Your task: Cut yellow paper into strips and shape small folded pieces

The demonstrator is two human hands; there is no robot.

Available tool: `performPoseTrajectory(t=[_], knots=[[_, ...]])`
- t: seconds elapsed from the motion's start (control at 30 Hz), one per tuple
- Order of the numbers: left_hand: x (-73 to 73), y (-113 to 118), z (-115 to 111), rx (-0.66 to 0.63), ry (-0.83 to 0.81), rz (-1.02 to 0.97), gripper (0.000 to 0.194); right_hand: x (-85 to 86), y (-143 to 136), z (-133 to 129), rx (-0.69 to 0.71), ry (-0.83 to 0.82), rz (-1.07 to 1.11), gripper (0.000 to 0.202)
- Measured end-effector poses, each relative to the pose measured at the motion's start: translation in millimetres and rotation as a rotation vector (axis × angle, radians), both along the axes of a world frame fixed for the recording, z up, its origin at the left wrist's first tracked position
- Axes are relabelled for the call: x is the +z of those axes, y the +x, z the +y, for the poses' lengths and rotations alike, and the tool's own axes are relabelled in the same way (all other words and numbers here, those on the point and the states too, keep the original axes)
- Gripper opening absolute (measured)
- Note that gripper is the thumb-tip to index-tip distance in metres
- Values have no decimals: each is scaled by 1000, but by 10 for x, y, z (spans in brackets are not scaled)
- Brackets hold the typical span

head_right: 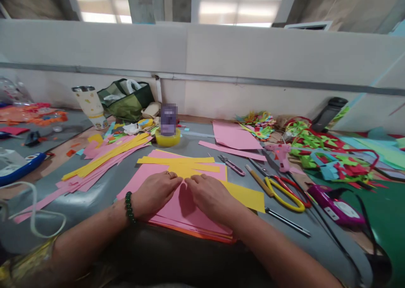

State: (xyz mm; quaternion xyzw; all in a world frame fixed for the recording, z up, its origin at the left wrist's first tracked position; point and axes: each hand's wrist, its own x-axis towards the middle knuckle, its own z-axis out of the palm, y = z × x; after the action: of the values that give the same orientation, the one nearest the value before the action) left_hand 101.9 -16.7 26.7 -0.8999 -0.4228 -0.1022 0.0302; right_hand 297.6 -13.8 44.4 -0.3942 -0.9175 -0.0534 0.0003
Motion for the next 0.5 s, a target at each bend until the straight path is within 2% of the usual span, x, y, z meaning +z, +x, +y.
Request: performPoseTrajectory(t=[0.07, 0.2, 0.4, 0.43, 0.5], knots=[[-3, -45, 3, -5, -9, 5, 19, -10, 83, 26, -96, 12, 37, 41], [29, -114, -38, 6, -64, 15, 20, -13, 278, 97, -271, -121, 11, 53], [75, -237, -140, 172, -68, -65, 16, -29, 277, -5, -172, -138, 37, 42], [63, -265, -143, 220, -50, -107, 21, -37, 263, -29, -153, -139, 54, 41], [18, -316, -121, 314, -14, -173, 43, -53, 238, -59, -124, -135, 103, 38]])
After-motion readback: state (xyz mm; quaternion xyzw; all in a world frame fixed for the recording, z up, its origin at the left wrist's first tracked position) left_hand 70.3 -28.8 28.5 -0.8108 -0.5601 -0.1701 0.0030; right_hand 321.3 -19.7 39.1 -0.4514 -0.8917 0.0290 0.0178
